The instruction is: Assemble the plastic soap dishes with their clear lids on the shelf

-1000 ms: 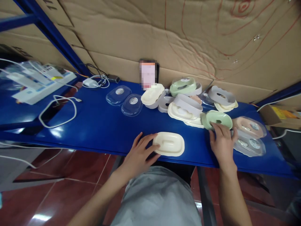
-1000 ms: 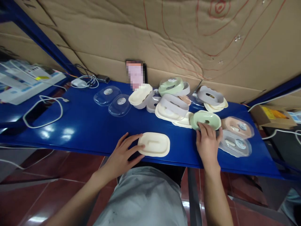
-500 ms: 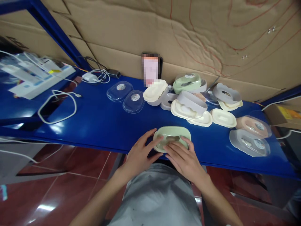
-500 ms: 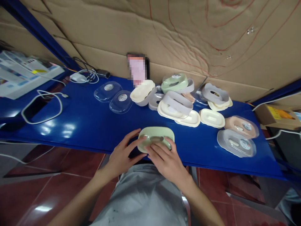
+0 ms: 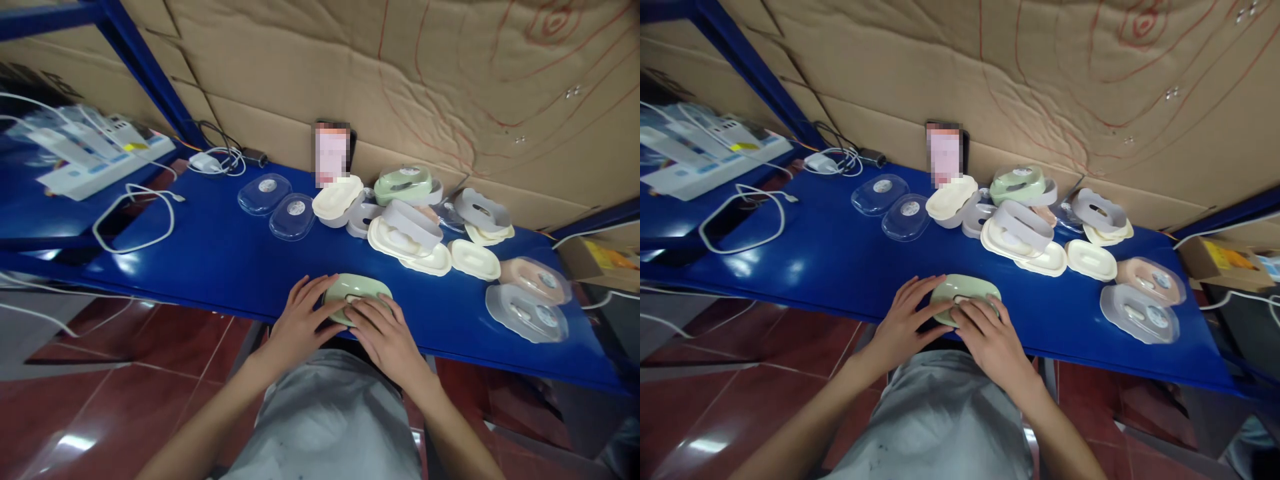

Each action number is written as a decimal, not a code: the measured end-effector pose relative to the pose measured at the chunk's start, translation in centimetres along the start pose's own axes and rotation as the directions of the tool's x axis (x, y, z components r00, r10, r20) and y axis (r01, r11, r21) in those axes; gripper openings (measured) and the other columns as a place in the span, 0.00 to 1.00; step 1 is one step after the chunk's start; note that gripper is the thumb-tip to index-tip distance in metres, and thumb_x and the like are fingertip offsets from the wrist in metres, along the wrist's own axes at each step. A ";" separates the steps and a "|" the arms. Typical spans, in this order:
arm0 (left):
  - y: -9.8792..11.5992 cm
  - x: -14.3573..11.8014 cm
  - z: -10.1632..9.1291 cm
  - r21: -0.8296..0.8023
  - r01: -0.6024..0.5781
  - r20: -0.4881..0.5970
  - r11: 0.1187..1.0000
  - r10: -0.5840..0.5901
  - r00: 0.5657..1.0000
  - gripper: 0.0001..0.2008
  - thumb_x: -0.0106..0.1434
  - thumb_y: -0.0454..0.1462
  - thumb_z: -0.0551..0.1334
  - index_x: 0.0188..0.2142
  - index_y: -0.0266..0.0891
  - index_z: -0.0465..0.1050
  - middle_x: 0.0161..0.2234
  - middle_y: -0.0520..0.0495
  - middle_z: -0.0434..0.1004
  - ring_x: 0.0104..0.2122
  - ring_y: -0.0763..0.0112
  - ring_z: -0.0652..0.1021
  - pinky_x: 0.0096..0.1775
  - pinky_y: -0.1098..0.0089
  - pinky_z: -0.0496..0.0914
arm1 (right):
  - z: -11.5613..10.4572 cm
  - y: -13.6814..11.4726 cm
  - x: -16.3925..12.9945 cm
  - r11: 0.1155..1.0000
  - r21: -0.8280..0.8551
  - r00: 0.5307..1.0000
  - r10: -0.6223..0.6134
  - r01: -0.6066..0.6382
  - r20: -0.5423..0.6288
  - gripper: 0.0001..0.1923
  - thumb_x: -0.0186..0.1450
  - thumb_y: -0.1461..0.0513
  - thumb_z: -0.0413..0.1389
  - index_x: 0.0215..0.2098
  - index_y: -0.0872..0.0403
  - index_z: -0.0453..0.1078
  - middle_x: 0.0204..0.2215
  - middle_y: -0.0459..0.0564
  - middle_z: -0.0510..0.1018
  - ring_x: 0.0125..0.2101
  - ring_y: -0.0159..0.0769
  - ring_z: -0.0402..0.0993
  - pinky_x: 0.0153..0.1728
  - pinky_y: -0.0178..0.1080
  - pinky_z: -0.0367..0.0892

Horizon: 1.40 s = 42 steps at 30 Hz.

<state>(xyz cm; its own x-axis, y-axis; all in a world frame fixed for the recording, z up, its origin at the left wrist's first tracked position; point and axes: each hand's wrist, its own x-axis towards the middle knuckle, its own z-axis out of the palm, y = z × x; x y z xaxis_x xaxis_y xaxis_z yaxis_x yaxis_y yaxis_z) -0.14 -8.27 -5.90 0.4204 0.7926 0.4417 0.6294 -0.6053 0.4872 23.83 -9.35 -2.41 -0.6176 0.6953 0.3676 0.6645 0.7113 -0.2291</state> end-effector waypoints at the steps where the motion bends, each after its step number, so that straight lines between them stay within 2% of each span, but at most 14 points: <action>1: 0.1 0.0 0.0 0.027 -0.016 -0.002 1.000 0.016 1.000 0.19 0.73 0.40 0.68 0.62 0.47 0.75 0.70 0.38 0.68 0.69 0.49 0.71 0.70 0.39 0.64 | 0.2 0.0 0.0 1.000 -0.001 1.000 0.002 -0.002 0.010 0.19 0.79 0.63 0.53 0.67 0.51 0.69 0.63 0.52 0.79 0.64 0.40 0.74 0.72 0.53 0.57; 7: -0.7 1.8 -2.4 -0.041 0.035 -0.054 0.999 -0.037 0.998 0.18 0.78 0.40 0.60 0.64 0.45 0.72 0.69 0.38 0.69 0.68 0.56 0.73 0.66 0.50 0.71 | 0.8 0.1 -0.9 0.999 -0.001 0.999 0.048 -0.048 0.002 0.22 0.78 0.63 0.54 0.69 0.49 0.67 0.64 0.53 0.78 0.68 0.44 0.68 0.75 0.58 0.52; 11: -4.0 6.5 -4.3 0.266 0.266 -0.194 0.927 -0.219 0.956 0.21 0.76 0.46 0.61 0.65 0.42 0.71 0.70 0.32 0.66 0.67 0.42 0.72 0.64 0.41 0.70 | 1.0 0.1 -1.3 0.992 -0.052 0.993 0.112 -0.113 -0.020 0.23 0.77 0.58 0.57 0.69 0.44 0.68 0.68 0.56 0.72 0.71 0.53 0.64 0.74 0.70 0.45; 14: -6.7 9.4 -4.7 0.435 0.434 -0.197 0.789 -0.387 0.901 0.30 0.72 0.52 0.64 0.65 0.36 0.69 0.70 0.22 0.63 0.67 0.28 0.70 0.59 0.35 0.70 | 1.3 0.3 -1.5 0.986 -0.013 0.984 0.164 -0.165 -0.065 0.27 0.76 0.57 0.59 0.71 0.43 0.65 0.72 0.59 0.66 0.72 0.57 0.62 0.72 0.72 0.51; 18: -8.1 8.7 -5.4 0.393 0.529 -0.162 0.752 -0.509 0.845 0.24 0.68 0.50 0.68 0.56 0.38 0.72 0.59 0.28 0.74 0.56 0.37 0.79 0.53 0.45 0.76 | 1.5 0.6 -1.7 0.963 0.104 0.961 0.259 -0.249 -0.098 0.36 0.75 0.55 0.60 0.77 0.40 0.55 0.77 0.60 0.52 0.75 0.62 0.53 0.68 0.68 0.64; 20: -7.4 6.9 -6.3 0.262 0.490 -0.163 0.832 -0.462 0.872 0.21 0.67 0.50 0.68 0.52 0.41 0.72 0.57 0.34 0.76 0.56 0.43 0.80 0.55 0.48 0.76 | 1.6 0.7 -1.8 0.943 0.169 0.944 0.308 -0.287 -0.116 0.43 0.74 0.54 0.62 0.79 0.39 0.47 0.80 0.60 0.43 0.77 0.63 0.49 0.67 0.67 0.66; 22: -5.8 5.2 -7.0 0.086 0.346 -0.122 0.934 -0.334 0.934 0.21 0.68 0.52 0.68 0.52 0.43 0.72 0.61 0.38 0.76 0.60 0.48 0.78 0.60 0.49 0.75 | 1.5 0.8 -2.0 0.930 0.225 0.933 0.327 -0.290 -0.150 0.49 0.73 0.54 0.64 0.81 0.38 0.39 0.81 0.59 0.36 0.78 0.63 0.45 0.69 0.66 0.65; 24: -3.5 4.2 -7.2 -0.074 0.180 0.025 0.981 -0.179 0.984 0.22 0.68 0.51 0.69 0.55 0.46 0.72 0.66 0.41 0.72 0.64 0.52 0.76 0.64 0.50 0.73 | 1.5 0.9 -2.1 0.932 0.252 0.931 0.313 -0.263 -0.189 0.52 0.72 0.55 0.64 0.81 0.37 0.35 0.81 0.56 0.30 0.78 0.62 0.42 0.70 0.67 0.63; 26: -1.3 4.0 -6.7 -0.171 0.048 0.156 0.984 -0.021 0.988 0.23 0.69 0.47 0.70 0.60 0.48 0.72 0.70 0.43 0.69 0.68 0.54 0.73 0.66 0.50 0.72 | 1.4 1.0 -2.2 0.941 0.249 0.939 0.282 -0.230 -0.197 0.51 0.73 0.56 0.64 0.81 0.36 0.35 0.81 0.53 0.28 0.78 0.61 0.40 0.70 0.67 0.62; 29: 0.7 4.8 -4.9 -0.178 -0.080 0.244 0.981 0.123 0.962 0.29 0.70 0.41 0.70 0.68 0.52 0.68 0.74 0.45 0.63 0.74 0.54 0.65 0.69 0.49 0.70 | 1.4 1.2 -2.2 0.950 0.215 0.955 0.258 -0.224 -0.145 0.46 0.74 0.57 0.62 0.81 0.34 0.40 0.81 0.52 0.39 0.78 0.59 0.43 0.70 0.66 0.62; 32: 0.8 5.1 -3.0 -0.113 -0.120 0.237 0.986 0.144 0.961 0.37 0.72 0.41 0.68 0.76 0.51 0.57 0.76 0.42 0.58 0.76 0.51 0.60 0.71 0.47 0.66 | 1.3 1.5 -2.1 0.954 0.172 0.958 0.266 -0.246 -0.107 0.43 0.75 0.57 0.61 0.80 0.36 0.44 0.79 0.53 0.51 0.78 0.57 0.46 0.71 0.67 0.62; 35: 0.4 4.4 -1.8 -0.057 -0.120 0.207 0.991 0.129 0.970 0.43 0.72 0.46 0.68 0.79 0.50 0.49 0.79 0.37 0.48 0.77 0.44 0.55 0.71 0.43 0.63 | 1.0 1.7 -2.2 0.966 0.146 0.971 0.228 -0.215 -0.079 0.44 0.75 0.58 0.60 0.81 0.37 0.43 0.78 0.54 0.53 0.77 0.57 0.47 0.70 0.66 0.64; 38: 0.3 3.6 -1.2 -0.027 -0.091 0.189 0.995 0.094 0.978 0.44 0.71 0.48 0.69 0.79 0.53 0.48 0.80 0.36 0.43 0.77 0.42 0.53 0.70 0.41 0.65 | 0.7 1.8 -2.3 0.971 0.128 0.976 0.210 -0.202 -0.055 0.44 0.75 0.59 0.61 0.81 0.36 0.42 0.78 0.53 0.54 0.77 0.56 0.48 0.70 0.65 0.65; 42: 0.2 3.2 -0.8 0.000 -0.114 0.174 0.994 0.112 0.978 0.40 0.73 0.49 0.66 0.78 0.52 0.51 0.78 0.33 0.47 0.77 0.42 0.55 0.68 0.40 0.67 | 0.6 1.7 -2.3 0.974 0.115 0.978 0.201 -0.194 -0.052 0.43 0.75 0.59 0.60 0.81 0.36 0.43 0.79 0.52 0.53 0.78 0.55 0.45 0.70 0.64 0.65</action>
<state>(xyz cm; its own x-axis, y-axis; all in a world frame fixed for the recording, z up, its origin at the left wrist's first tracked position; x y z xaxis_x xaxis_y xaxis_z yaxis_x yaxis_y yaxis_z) 0.82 -5.97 -3.81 0.5955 0.7205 0.3554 0.5777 -0.6914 0.4338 26.16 -9.66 -4.24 -0.4487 0.8180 0.3599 0.7191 0.5696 -0.3981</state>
